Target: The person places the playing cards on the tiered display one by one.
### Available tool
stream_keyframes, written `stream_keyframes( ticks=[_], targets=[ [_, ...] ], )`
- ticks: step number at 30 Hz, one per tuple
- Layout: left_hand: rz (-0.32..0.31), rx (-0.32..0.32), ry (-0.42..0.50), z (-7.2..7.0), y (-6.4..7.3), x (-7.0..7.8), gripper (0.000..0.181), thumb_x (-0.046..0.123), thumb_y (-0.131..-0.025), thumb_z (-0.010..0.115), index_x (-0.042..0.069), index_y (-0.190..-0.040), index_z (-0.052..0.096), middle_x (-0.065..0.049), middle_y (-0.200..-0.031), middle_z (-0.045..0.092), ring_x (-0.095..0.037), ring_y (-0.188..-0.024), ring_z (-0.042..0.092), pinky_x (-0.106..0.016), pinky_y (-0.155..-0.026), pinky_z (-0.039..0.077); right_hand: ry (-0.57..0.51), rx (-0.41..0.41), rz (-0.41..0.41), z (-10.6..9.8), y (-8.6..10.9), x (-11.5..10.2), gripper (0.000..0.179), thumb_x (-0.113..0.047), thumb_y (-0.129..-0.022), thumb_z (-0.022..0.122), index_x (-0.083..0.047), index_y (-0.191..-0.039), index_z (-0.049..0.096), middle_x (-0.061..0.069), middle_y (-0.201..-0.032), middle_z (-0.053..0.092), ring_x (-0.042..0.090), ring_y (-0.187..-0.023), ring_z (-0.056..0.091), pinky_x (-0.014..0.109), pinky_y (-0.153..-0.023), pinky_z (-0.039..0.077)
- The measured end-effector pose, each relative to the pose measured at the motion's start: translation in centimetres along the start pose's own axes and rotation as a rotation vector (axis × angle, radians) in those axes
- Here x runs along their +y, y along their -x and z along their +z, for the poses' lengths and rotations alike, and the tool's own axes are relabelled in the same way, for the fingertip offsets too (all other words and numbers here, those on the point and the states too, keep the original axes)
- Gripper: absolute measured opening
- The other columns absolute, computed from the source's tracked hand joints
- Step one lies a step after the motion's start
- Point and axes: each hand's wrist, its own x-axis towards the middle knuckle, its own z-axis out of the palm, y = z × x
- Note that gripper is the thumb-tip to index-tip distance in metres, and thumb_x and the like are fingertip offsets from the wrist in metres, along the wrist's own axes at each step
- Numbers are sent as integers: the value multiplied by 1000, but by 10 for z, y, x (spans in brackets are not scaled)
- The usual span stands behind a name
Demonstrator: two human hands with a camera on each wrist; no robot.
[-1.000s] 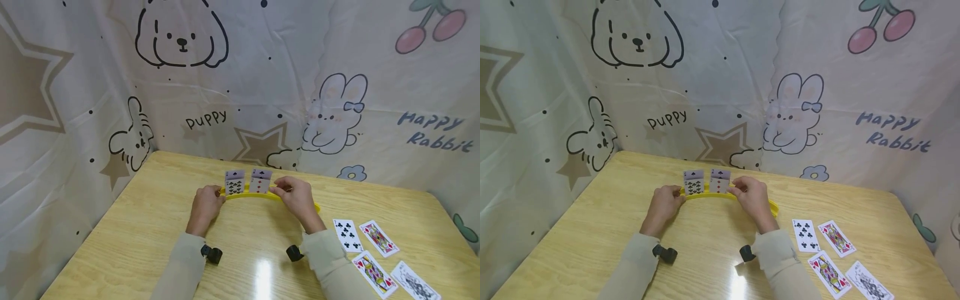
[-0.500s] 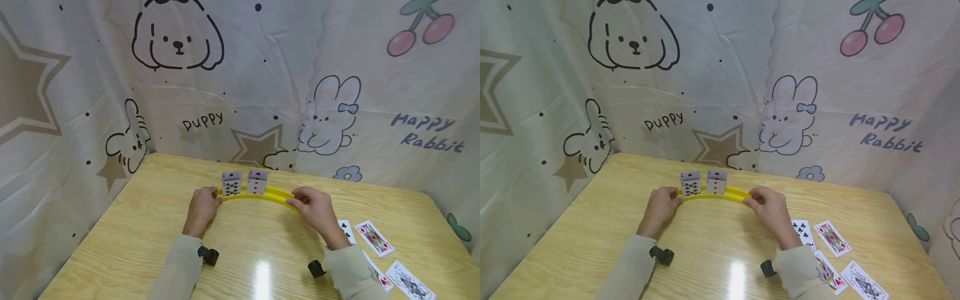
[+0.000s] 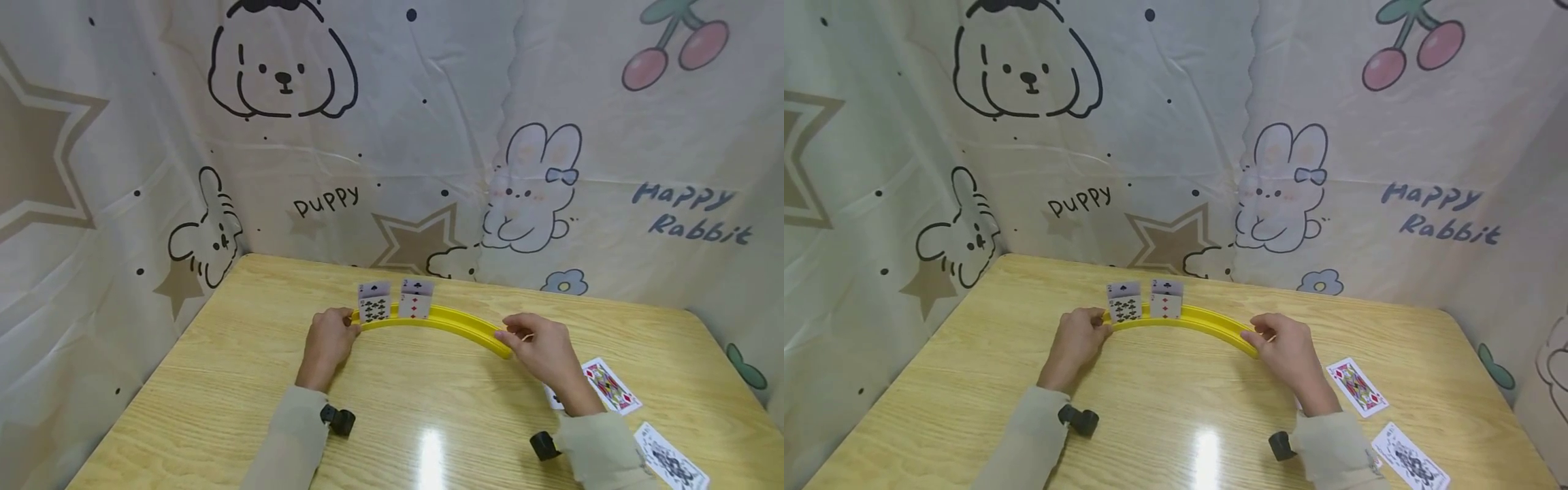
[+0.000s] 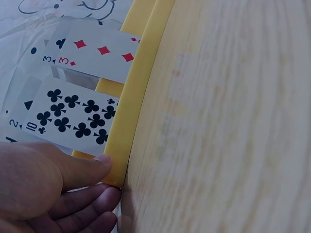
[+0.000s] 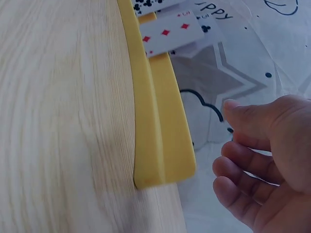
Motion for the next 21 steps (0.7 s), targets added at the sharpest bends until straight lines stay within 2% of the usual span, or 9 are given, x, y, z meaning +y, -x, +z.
stream_keyframes(
  ticks=[12,21],
  targets=[
    [23,1,-4,-2,-1,-1,39,18,-92,75,1,-126,69,-12,-105,71,-27,-98,65,-43,-83,53,71,-58,34,-23,10,23,35,-23,-92,76,4,-114,71,7,-92,71,23,-82,65,35,-65,51],
    [18,-16,-17,-1,-1,-1,40,19,-92,75,1,-127,68,-12,-106,71,-26,-99,65,-43,-84,53,118,-139,83,-34,19,41,36,-23,-92,75,5,-114,69,5,-91,70,21,-81,62,35,-65,50]
  ],
)
